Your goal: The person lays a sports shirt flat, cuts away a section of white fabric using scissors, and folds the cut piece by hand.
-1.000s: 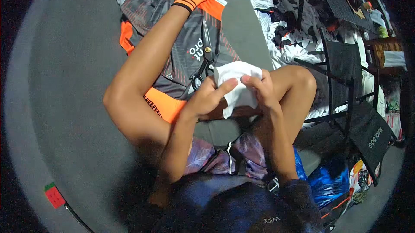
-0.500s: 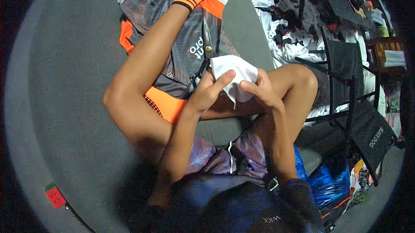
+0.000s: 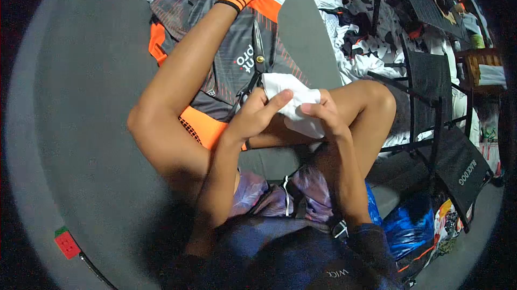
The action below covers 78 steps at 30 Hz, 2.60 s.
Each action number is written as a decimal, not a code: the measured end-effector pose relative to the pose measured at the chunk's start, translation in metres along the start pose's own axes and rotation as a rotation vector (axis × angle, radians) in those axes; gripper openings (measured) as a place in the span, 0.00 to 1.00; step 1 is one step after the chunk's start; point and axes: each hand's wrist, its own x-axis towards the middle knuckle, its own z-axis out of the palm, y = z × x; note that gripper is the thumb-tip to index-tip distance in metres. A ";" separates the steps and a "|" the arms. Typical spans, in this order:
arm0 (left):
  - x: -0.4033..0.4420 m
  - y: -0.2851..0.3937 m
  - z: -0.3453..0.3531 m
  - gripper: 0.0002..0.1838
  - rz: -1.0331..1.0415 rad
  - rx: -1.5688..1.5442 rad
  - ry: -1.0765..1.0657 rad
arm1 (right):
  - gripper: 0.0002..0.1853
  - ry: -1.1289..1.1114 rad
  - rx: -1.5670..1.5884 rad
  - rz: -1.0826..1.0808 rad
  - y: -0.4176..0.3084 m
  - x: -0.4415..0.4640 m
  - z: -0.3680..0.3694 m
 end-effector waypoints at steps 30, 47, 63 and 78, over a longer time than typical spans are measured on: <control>0.003 -0.003 -0.001 0.19 0.062 -0.006 0.018 | 0.14 0.148 -0.018 -0.123 0.000 0.003 0.001; 0.002 -0.008 0.002 0.19 0.080 0.019 0.007 | 0.12 0.086 -0.105 -0.081 -0.010 0.000 -0.008; 0.007 -0.012 -0.001 0.19 0.002 -0.154 0.048 | 0.13 0.031 -0.238 -0.133 -0.007 0.004 0.010; 0.006 0.001 -0.002 0.15 -0.023 -0.038 -0.036 | 0.11 0.160 0.087 -0.088 -0.010 0.003 -0.002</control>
